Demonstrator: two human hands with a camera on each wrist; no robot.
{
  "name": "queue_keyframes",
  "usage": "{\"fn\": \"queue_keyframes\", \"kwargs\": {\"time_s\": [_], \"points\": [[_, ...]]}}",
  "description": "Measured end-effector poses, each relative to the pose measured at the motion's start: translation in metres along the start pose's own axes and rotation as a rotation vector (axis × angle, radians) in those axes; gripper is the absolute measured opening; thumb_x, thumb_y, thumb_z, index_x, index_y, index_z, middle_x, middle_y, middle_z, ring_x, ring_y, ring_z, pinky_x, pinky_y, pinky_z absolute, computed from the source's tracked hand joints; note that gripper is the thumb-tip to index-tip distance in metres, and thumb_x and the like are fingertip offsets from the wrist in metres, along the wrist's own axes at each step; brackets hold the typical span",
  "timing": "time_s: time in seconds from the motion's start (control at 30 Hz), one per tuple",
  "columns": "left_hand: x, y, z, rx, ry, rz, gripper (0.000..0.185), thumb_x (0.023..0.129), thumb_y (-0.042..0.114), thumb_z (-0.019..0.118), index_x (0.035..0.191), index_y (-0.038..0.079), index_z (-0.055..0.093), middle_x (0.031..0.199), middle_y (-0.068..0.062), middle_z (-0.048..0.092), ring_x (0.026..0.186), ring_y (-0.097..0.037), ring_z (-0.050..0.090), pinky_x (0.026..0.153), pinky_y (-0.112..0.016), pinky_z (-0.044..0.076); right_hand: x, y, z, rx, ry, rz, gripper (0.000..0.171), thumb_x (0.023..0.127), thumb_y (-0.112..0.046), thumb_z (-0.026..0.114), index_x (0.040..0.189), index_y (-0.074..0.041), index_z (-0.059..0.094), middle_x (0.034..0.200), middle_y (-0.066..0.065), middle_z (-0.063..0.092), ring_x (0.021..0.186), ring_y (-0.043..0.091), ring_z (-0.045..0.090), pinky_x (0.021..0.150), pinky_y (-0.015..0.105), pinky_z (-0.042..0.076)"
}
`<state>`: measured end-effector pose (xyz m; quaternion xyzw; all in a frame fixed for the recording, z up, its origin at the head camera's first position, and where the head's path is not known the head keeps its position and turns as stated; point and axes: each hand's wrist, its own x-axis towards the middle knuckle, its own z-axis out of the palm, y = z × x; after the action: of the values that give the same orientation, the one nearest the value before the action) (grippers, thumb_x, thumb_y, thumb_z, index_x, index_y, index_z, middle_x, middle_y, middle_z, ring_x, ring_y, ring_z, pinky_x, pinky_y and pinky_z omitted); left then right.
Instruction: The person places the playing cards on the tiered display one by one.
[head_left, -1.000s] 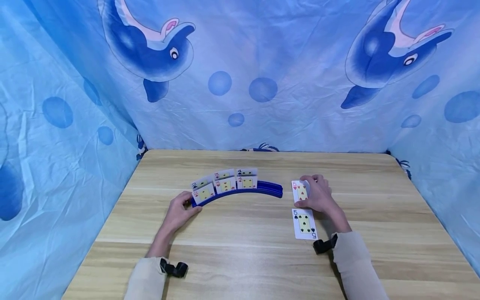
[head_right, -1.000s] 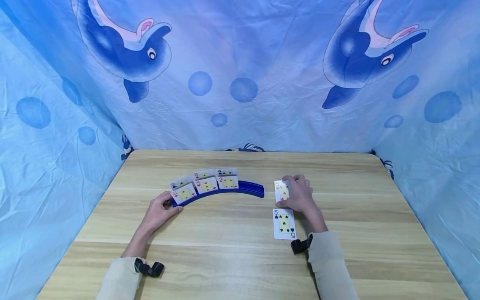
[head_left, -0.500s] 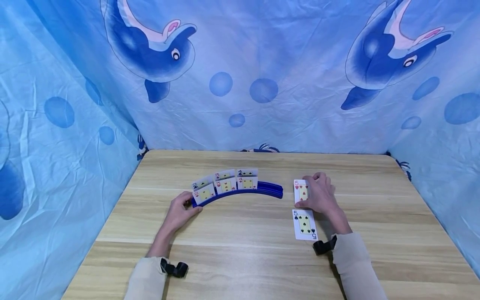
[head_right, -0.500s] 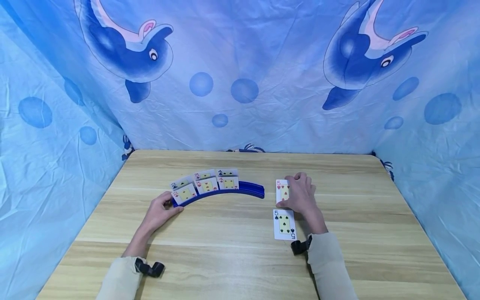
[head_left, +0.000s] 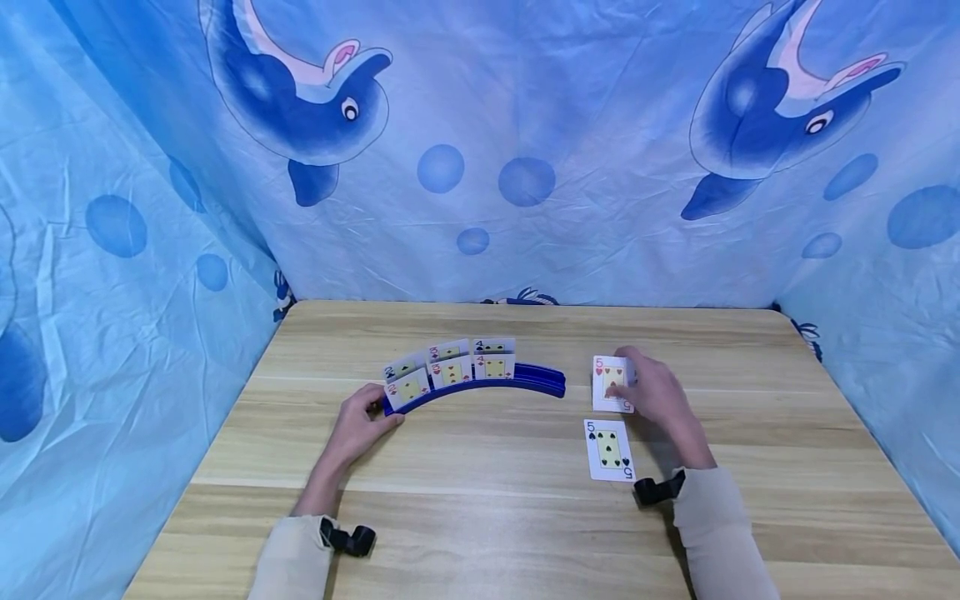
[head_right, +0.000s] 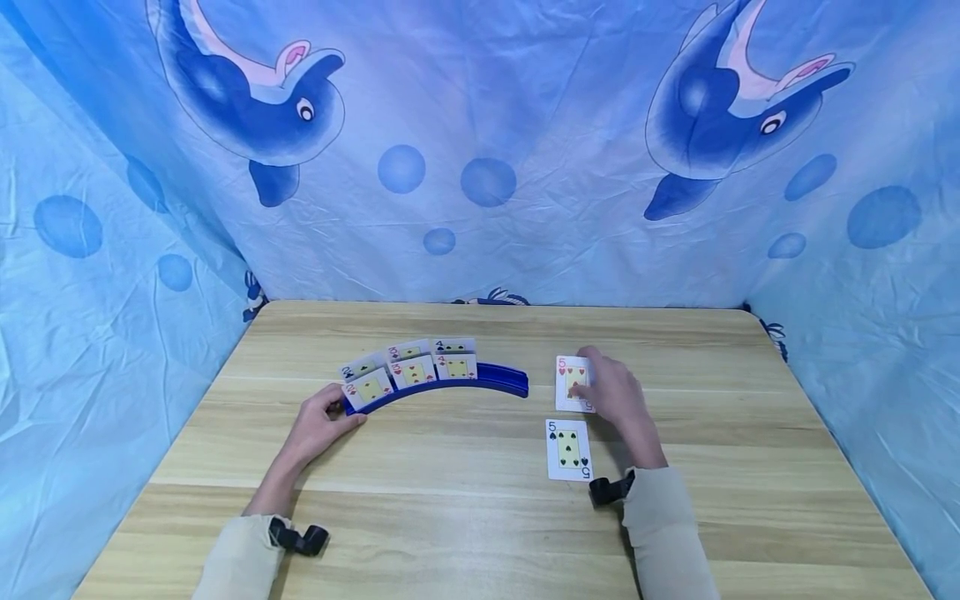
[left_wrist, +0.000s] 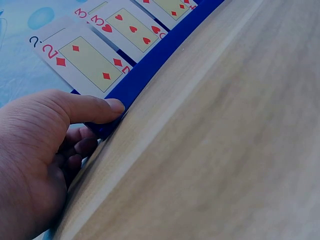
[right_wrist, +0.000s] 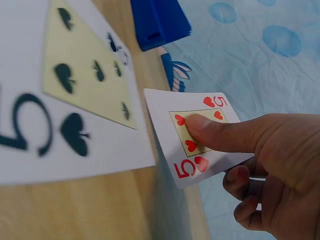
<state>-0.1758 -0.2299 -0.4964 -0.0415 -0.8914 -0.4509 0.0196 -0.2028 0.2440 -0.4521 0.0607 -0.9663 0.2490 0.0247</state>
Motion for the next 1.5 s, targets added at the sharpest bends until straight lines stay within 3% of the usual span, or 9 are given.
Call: {"fn": "queue_keyframes", "kwargs": {"time_s": [0.27, 0.53, 0.8, 1.0, 1.27, 1.5], "points": [[0.000, 0.000, 0.001, -0.005, 0.000, 0.010, 0.040, 0.081, 0.006, 0.079, 0.119, -0.002, 0.068, 0.123, -0.018, 0.065, 0.111, -0.031, 0.063, 0.088, -0.018, 0.048, 0.000, 0.005, -0.013, 0.082, 0.065, -0.044, 0.039, 0.090, -0.008, 0.071, 0.126, 0.002, 0.060, 0.109, 0.025, 0.070, 0.086, 0.031, 0.064, 0.071, 0.037, 0.048], [0.000, 0.000, 0.002, -0.004, 0.003, 0.012, 0.039, 0.081, 0.005, 0.079, 0.117, -0.003, 0.068, 0.122, -0.018, 0.066, 0.109, -0.030, 0.063, 0.087, -0.019, 0.048, 0.001, 0.009, -0.018, 0.132, 0.040, -0.080, 0.023, 0.093, -0.003, 0.064, 0.115, 0.004, 0.065, 0.097, 0.022, 0.070, 0.076, 0.022, 0.061, 0.066, 0.029, 0.044], [0.000, 0.002, 0.002, -0.004, 0.000, 0.008, 0.038, 0.081, 0.004, 0.079, 0.117, -0.003, 0.068, 0.122, -0.018, 0.066, 0.110, -0.030, 0.063, 0.087, -0.018, 0.048, -0.003, 0.005, -0.028, 0.187, 0.039, -0.081, 0.023, 0.094, -0.002, 0.062, 0.116, 0.005, 0.066, 0.097, 0.021, 0.070, 0.076, 0.020, 0.060, 0.062, 0.024, 0.045], [0.001, 0.002, 0.003, -0.010, -0.002, 0.009, 0.040, 0.081, 0.004, 0.079, 0.118, -0.003, 0.067, 0.123, -0.018, 0.066, 0.111, -0.030, 0.063, 0.089, -0.019, 0.049, -0.008, -0.005, -0.037, 0.229, 0.103, -0.075, 0.024, 0.095, -0.004, 0.063, 0.117, 0.004, 0.067, 0.090, 0.019, 0.069, 0.070, 0.017, 0.055, 0.055, 0.023, 0.043], [0.000, 0.003, 0.002, -0.006, -0.004, 0.009, 0.040, 0.081, 0.004, 0.079, 0.119, -0.002, 0.067, 0.124, -0.019, 0.065, 0.111, -0.031, 0.063, 0.088, -0.019, 0.048, -0.008, -0.022, -0.043, 0.300, 0.225, -0.131, 0.020, 0.092, -0.005, 0.068, 0.110, 0.002, 0.070, 0.076, 0.014, 0.067, 0.058, 0.008, 0.050, 0.050, 0.022, 0.039], [-0.001, 0.003, 0.000, -0.024, -0.005, 0.002, 0.040, 0.081, 0.004, 0.078, 0.119, -0.003, 0.067, 0.124, -0.019, 0.065, 0.111, -0.032, 0.063, 0.088, -0.019, 0.049, -0.006, -0.037, -0.042, 0.349, 0.292, -0.123, 0.018, 0.092, -0.009, 0.071, 0.107, 0.001, 0.073, 0.079, 0.015, 0.069, 0.060, 0.008, 0.050, 0.051, 0.022, 0.041]]}}
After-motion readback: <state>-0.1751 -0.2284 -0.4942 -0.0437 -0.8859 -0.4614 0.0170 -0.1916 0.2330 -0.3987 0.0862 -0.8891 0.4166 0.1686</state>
